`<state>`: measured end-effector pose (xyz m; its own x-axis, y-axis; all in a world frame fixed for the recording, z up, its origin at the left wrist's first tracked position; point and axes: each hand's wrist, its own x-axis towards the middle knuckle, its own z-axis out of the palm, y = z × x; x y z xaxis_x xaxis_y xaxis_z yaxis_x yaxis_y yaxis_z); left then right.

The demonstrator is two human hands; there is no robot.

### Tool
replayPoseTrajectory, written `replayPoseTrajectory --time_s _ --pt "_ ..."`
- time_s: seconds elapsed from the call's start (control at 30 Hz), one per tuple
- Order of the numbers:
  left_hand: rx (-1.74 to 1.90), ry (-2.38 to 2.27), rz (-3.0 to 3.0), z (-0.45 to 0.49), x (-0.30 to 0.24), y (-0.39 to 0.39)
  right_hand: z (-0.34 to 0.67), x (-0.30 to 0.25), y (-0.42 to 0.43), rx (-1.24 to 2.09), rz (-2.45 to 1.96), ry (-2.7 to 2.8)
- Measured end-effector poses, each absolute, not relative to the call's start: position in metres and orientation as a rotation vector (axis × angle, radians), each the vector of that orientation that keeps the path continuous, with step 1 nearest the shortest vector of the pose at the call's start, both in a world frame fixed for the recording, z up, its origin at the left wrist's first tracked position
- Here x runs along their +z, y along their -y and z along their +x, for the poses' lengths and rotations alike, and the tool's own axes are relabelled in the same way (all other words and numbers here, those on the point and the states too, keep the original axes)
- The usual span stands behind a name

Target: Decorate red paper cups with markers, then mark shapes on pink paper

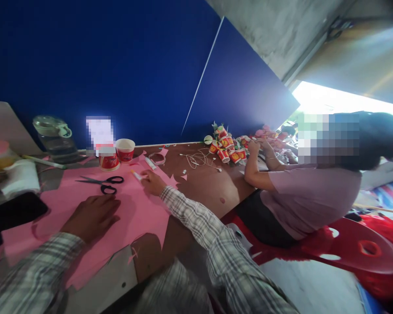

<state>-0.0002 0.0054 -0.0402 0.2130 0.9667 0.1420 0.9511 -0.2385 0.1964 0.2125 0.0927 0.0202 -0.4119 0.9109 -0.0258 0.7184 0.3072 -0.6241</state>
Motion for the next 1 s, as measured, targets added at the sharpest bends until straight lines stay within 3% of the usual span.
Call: replayPoseTrajectory --time_s 0.47,0.87,1.0 --pt "0.229 -2.025 2.426 0.029 -0.013 0.008 0.217 0.025 -0.053 0.980 -1.208 2.075" --pt "0.380 -1.896 2.502 0.031 -0.030 0.006 0.229 0.025 -0.033 0.858 -0.953 1.938" --pt "0.406 -1.867 2.515 0.028 -0.033 0.005 0.227 0.025 -0.036 1.004 -0.980 1.741"
